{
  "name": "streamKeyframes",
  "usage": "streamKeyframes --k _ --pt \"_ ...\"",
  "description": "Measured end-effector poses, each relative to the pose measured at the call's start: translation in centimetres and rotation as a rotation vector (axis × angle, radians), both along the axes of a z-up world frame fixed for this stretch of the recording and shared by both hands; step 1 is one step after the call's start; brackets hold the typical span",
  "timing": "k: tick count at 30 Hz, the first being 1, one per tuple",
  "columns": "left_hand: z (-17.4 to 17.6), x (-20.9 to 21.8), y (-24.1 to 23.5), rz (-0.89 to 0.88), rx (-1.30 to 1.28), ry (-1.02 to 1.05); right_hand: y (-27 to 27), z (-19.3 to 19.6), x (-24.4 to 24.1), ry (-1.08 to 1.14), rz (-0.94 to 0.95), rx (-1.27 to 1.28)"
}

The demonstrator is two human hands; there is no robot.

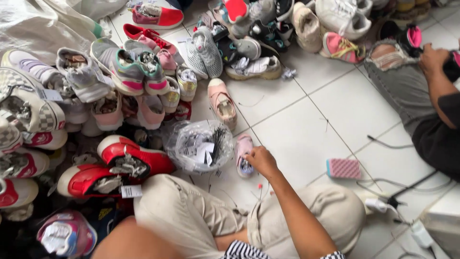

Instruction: The person sits on the floor surrounded by various shoes and organizes them. They handle a plastic bag containing tags and zip ties, then pick up and arrange different pairs of shoes, including pink sneakers and red high-tops, placing them in a pile.

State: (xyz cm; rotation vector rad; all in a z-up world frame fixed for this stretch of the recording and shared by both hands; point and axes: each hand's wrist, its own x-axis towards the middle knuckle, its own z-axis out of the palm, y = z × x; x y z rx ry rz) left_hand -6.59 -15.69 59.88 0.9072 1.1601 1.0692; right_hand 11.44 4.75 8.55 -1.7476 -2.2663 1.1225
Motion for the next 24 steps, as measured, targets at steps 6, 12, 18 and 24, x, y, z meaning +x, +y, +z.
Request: streamKeyframes --k 6,12,18,24 --pt "-45.1 -7.3 26.1 0.376 -0.088 -0.15 14.4 -7.3 -5.5 0.315 -0.032 0.347" --pt "-56.4 -12.4 39.2 0.595 -0.252 0.111 27.0 -11.3 -16.4 0.411 -0.211 0.236" --pt "-65.4 -14.2 48.0 0.698 -0.41 0.165 35.7 -16.0 -21.7 0.418 -0.337 -0.11" --pt "-68.1 -17.0 51.6 0.796 -0.531 0.049 35.6 -17.9 -24.4 0.651 -0.476 -0.323"
